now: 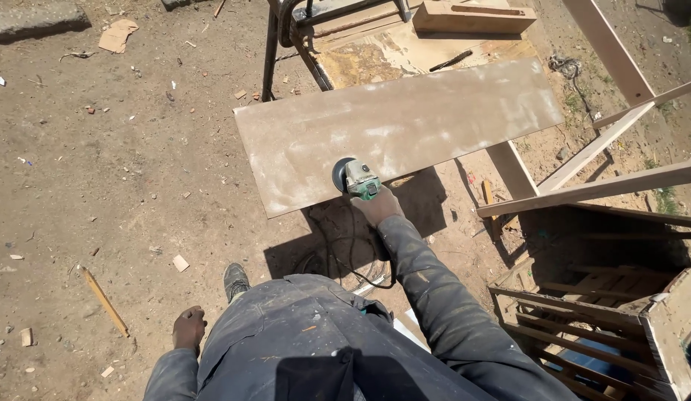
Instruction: Sanding the surface of a large wooden board using an electric angle grinder with a sanding attachment.
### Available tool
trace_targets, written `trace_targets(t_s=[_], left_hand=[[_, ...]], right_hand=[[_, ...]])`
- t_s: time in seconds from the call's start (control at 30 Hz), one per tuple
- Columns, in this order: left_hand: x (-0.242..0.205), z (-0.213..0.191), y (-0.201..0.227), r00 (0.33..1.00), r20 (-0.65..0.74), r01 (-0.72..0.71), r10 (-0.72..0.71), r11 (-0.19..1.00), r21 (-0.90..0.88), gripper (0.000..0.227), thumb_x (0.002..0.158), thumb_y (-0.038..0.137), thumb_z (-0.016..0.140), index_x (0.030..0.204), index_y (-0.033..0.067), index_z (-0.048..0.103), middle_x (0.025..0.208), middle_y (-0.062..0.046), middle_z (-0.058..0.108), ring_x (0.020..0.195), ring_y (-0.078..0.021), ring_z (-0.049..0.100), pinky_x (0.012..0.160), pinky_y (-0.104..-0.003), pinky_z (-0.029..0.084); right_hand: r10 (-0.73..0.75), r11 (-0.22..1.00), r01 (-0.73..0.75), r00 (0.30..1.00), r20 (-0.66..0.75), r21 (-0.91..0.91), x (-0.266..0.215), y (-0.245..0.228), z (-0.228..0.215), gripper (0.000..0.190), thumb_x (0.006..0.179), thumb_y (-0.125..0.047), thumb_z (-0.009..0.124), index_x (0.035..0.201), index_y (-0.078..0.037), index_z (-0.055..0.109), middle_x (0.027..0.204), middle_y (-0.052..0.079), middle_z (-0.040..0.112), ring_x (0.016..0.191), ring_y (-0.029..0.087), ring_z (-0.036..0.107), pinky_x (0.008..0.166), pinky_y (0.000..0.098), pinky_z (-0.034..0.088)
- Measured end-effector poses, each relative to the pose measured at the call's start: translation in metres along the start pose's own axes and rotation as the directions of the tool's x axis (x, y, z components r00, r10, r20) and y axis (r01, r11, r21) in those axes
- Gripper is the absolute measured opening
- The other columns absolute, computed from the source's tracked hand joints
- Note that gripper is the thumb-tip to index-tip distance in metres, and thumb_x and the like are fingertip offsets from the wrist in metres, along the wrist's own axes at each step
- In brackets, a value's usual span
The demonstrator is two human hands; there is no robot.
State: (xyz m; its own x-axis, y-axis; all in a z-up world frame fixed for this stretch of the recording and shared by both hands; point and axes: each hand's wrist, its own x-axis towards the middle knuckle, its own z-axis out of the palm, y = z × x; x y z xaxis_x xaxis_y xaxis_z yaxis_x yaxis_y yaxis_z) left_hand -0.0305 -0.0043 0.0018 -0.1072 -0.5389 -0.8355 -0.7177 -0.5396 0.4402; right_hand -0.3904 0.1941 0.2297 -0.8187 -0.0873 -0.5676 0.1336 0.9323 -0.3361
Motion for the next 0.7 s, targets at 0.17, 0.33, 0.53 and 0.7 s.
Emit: trace_targets(t_s=[0.17,0.33,0.53,0.7], left_hand=[[-0.013,-0.01,0.014,0.998,-0.06,-0.006,0.006,1.0,0.005,0.032,0.081,0.022,0.048,0.107,0.0074,0.056,0.093,-0.008,0.058,0.083,-0.0216,0.056,0.066,-0.035,0.042],[0.0,-0.016,-0.015,0.994,-0.086,0.067,-0.073,0.995,-0.07,0.025,0.079,0.016,0.047,0.098,0.0045,0.058,0.074,-0.011,0.054,0.062,-0.0207,0.047,0.052,-0.032,0.036],[0.001,-0.008,-0.02,0.995,-0.046,0.089,-0.089,0.996,-0.007,0.007,0.073,0.01,0.044,0.067,0.0097,0.048,0.056,-0.006,0.042,0.049,-0.0161,0.034,0.045,-0.029,0.025],[-0.005,-0.005,0.008,1.0,-0.022,0.003,-0.002,1.0,0.031,0.018,0.073,0.018,0.046,0.084,0.0096,0.058,0.062,-0.007,0.047,0.047,-0.0155,0.034,0.048,-0.03,0.028]], right_hand=[[0.174,0.984,-0.169,0.977,-0.121,0.054,0.034,0.024,-0.024,0.037,0.062,-0.04,0.06,0.076,-0.006,0.055,0.068,0.005,0.056,0.063,0.02,0.053,0.056,0.0326,0.043],[0.238,0.971,-0.229,0.954,-0.182,0.073,0.058,0.042,-0.033,0.05,0.059,-0.042,0.062,0.091,-0.003,0.056,0.08,0.01,0.058,0.073,0.026,0.055,0.061,0.035,0.044],[0.167,0.985,-0.161,0.981,-0.099,0.06,0.024,0.019,-0.013,0.036,0.06,-0.039,0.06,0.073,-0.006,0.056,0.066,0.006,0.056,0.061,0.021,0.053,0.054,0.0332,0.042],[0.19,0.981,-0.184,0.974,-0.124,0.059,0.044,0.03,-0.02,0.044,0.058,-0.041,0.061,0.08,-0.003,0.056,0.071,0.008,0.057,0.066,0.022,0.054,0.055,0.0339,0.043]])
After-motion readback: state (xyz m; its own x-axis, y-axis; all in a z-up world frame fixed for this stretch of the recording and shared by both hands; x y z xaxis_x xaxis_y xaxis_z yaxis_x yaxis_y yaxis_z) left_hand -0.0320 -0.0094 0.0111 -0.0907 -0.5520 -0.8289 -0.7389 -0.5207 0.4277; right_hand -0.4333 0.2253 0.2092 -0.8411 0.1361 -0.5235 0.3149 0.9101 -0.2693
